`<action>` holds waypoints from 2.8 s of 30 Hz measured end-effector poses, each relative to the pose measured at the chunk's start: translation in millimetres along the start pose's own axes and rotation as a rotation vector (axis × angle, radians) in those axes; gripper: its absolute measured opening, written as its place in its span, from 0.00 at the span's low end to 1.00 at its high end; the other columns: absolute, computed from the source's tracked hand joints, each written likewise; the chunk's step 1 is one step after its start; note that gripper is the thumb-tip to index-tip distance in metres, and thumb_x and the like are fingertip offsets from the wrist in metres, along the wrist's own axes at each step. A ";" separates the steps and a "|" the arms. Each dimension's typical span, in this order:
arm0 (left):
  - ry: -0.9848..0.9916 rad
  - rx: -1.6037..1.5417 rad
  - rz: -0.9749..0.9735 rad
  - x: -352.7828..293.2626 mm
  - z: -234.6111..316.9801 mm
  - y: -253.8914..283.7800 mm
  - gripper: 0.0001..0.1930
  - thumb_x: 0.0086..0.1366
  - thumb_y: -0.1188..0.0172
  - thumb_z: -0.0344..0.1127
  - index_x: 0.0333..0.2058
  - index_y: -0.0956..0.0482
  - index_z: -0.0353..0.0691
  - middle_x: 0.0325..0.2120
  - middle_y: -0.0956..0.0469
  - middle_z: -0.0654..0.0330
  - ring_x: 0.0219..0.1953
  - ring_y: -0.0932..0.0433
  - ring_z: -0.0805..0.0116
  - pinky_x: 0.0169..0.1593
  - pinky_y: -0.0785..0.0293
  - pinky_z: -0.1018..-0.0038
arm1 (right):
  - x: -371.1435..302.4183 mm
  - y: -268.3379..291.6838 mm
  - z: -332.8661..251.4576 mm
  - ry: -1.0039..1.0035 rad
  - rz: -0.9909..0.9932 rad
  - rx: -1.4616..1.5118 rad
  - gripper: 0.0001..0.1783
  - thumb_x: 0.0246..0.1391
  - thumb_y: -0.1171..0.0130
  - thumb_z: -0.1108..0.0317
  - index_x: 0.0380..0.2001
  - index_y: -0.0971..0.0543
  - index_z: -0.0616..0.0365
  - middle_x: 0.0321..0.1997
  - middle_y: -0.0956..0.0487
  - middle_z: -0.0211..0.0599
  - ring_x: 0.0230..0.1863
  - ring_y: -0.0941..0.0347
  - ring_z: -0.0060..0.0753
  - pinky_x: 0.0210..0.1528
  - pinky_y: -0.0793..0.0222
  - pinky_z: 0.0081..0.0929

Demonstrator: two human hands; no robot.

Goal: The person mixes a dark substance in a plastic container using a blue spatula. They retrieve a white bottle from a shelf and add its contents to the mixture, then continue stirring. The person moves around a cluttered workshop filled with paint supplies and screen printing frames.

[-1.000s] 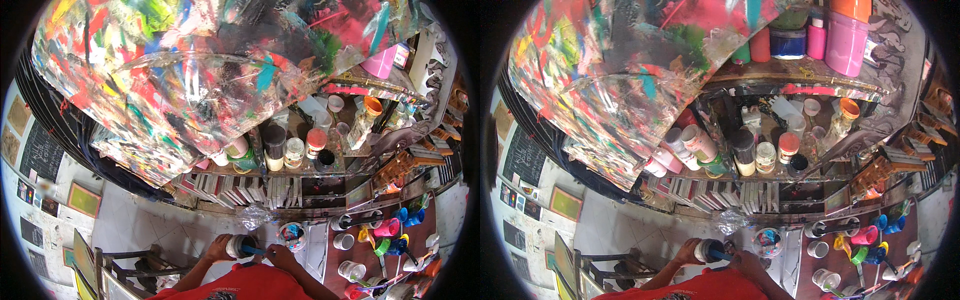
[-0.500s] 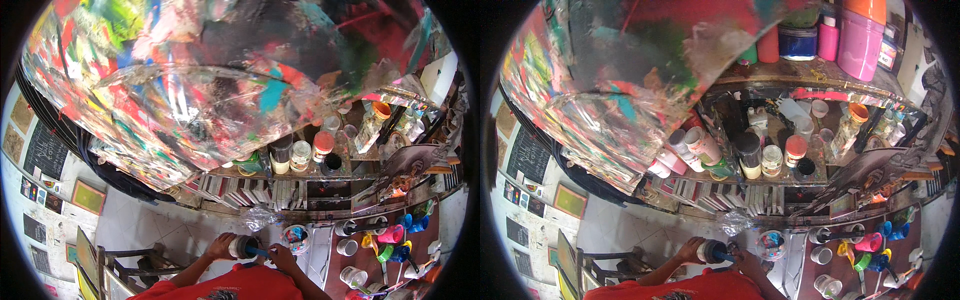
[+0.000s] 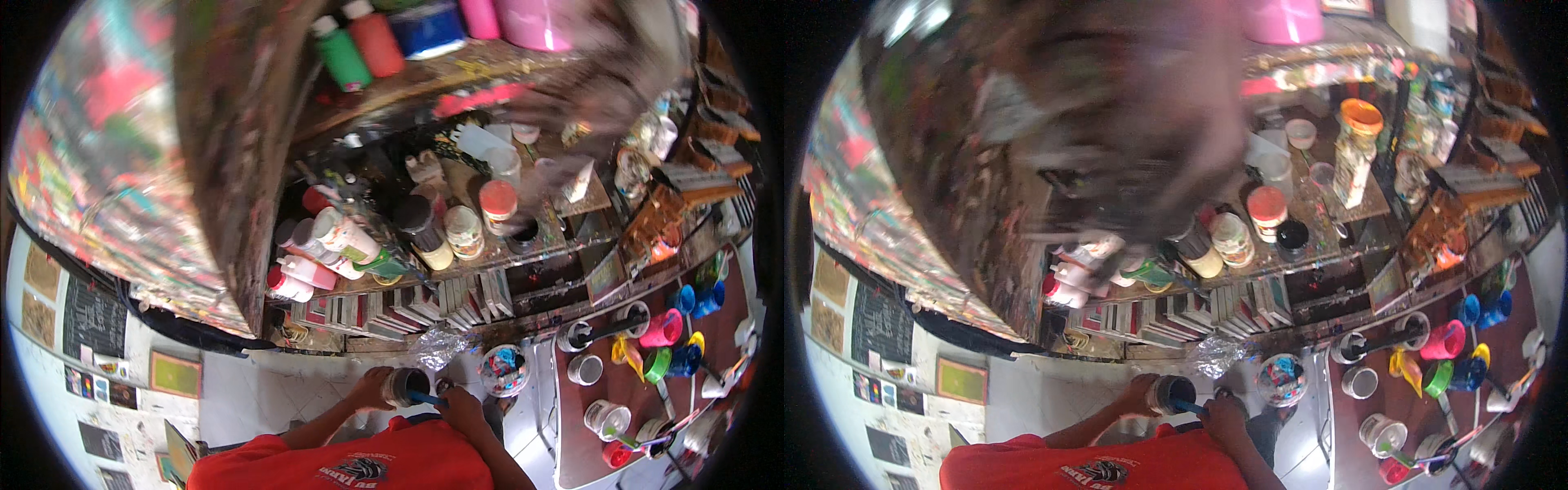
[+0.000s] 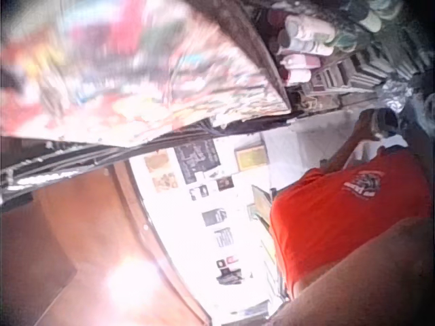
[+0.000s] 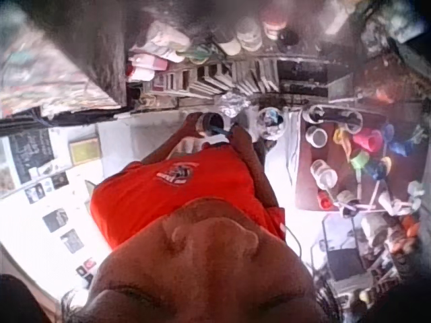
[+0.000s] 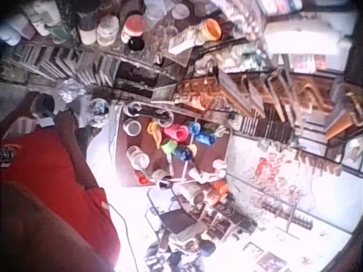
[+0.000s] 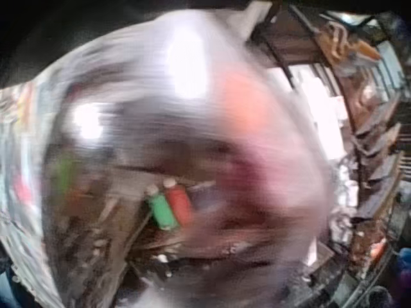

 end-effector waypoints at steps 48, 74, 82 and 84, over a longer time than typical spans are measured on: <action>0.002 0.072 -0.168 78.4 64.8 -37.6 0.57 0.34 0.21 0.49 0.65 0.39 0.40 0.63 0.36 0.50 0.66 0.39 0.47 0.67 0.39 0.53 | -40.0 108.2 48.4 -0.025 0.126 -0.007 0.15 0.49 0.33 0.57 0.39 0.18 0.50 0.34 0.17 0.41 0.37 0.20 0.48 0.39 0.26 0.46; -0.156 -0.029 0.092 25.9 47.1 -10.4 0.54 0.36 0.23 0.55 0.62 0.36 0.39 0.59 0.33 0.49 0.64 0.37 0.46 0.68 0.40 0.56 | -14.4 38.8 56.8 -0.140 -0.035 0.282 0.19 0.46 0.30 0.62 0.37 0.15 0.67 0.28 0.17 0.41 0.28 0.23 0.27 0.32 0.29 0.29; -0.209 -0.027 0.196 12.6 41.3 -1.7 0.54 0.33 0.20 0.48 0.62 0.36 0.39 0.57 0.31 0.47 0.62 0.34 0.45 0.66 0.37 0.55 | -24.4 43.8 48.3 -0.208 -0.071 0.446 0.15 0.49 0.31 0.66 0.37 0.17 0.65 0.27 0.19 0.32 0.26 0.29 0.20 0.28 0.34 0.24; -0.222 -0.040 0.230 7.9 43.4 4.3 0.54 0.33 0.20 0.49 0.61 0.35 0.38 0.57 0.31 0.48 0.62 0.34 0.46 0.66 0.38 0.54 | -24.1 39.1 56.2 -0.193 -0.070 0.442 0.14 0.50 0.32 0.67 0.39 0.18 0.65 0.26 0.20 0.30 0.27 0.30 0.18 0.28 0.35 0.23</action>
Point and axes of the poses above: each hand's wrist, its own x-axis towards the middle knuckle, its own y-axis out of the back of the hand, z = x × y, the point moved 3 cm from there along x, towards the middle knuckle
